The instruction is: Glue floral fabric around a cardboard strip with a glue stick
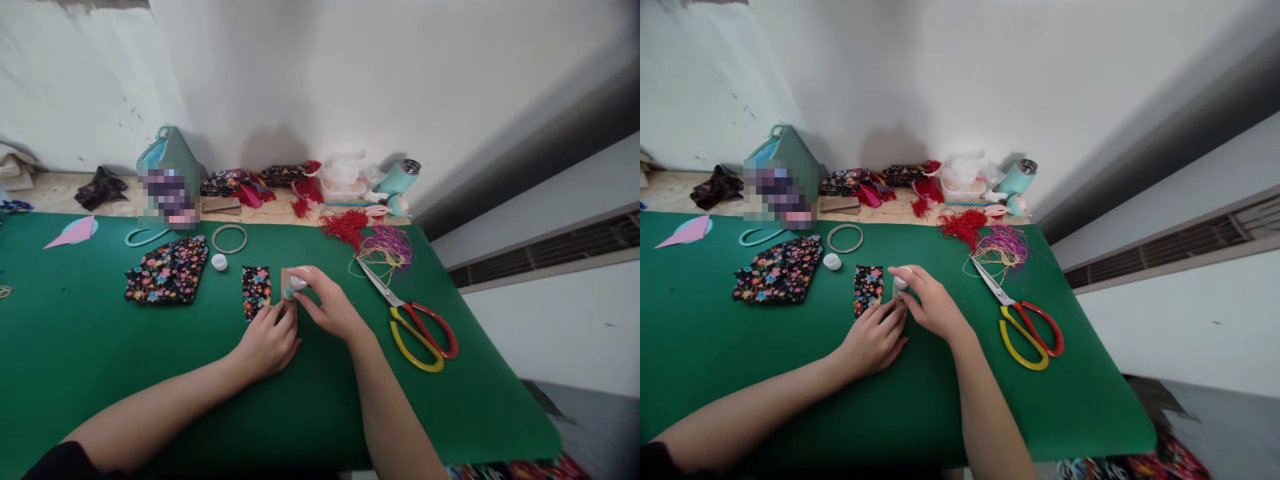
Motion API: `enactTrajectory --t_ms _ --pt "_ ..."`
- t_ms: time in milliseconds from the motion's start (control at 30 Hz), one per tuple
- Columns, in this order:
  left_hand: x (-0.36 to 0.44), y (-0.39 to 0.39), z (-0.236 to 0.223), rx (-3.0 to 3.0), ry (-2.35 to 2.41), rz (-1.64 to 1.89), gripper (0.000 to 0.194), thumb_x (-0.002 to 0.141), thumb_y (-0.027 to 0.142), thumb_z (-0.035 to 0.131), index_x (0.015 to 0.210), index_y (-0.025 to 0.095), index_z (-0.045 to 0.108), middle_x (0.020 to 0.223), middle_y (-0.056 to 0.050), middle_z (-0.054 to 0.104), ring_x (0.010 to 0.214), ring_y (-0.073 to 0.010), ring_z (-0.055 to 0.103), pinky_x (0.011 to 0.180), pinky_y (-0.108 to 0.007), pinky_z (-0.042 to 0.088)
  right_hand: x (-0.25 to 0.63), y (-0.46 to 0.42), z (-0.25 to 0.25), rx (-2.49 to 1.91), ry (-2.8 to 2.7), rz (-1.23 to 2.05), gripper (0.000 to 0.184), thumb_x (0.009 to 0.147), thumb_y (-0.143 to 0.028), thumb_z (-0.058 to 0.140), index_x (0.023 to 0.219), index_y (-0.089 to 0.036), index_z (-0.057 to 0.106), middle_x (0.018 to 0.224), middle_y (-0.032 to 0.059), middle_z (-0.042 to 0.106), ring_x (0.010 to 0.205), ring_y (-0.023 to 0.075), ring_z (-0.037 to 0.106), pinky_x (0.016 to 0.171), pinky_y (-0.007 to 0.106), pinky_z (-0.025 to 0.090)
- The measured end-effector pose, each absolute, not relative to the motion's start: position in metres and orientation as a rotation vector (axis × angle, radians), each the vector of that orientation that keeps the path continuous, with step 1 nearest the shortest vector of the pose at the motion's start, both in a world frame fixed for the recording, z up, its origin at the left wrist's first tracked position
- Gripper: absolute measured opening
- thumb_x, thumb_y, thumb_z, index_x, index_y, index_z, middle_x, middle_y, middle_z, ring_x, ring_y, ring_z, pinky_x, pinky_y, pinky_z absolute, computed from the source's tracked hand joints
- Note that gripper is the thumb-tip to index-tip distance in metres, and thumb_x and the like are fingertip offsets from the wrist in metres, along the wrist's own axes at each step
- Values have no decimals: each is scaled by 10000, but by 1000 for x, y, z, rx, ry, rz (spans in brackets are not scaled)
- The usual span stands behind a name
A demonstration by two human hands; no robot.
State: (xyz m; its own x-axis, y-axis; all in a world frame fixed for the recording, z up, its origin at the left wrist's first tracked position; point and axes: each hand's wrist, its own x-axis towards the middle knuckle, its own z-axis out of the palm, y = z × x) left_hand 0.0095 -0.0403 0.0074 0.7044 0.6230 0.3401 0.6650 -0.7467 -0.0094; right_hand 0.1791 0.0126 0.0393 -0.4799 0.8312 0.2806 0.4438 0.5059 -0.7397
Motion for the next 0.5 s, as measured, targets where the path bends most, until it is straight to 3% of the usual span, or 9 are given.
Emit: enactTrajectory --t_ms 200,500 --pt "10 -41 6 -2782 -1050 -508 380 870 305 459 1093 35 607 1114 -180 614 1044 -310 552 839 -407 430 177 13 30 -1093 -2180 670 552 831 -127 519 1321 -327 362 1191 61 558 1085 205 565 882 366 509" --pt "10 -41 5 -2790 -1055 -491 375 866 299 456 1099 47 607 1136 -170 601 1048 -311 546 849 -415 416 176 21 18 -1044 -2129 695 568 854 -113 476 1348 -345 322 1268 47 520 1178 183 515 942 355 485"
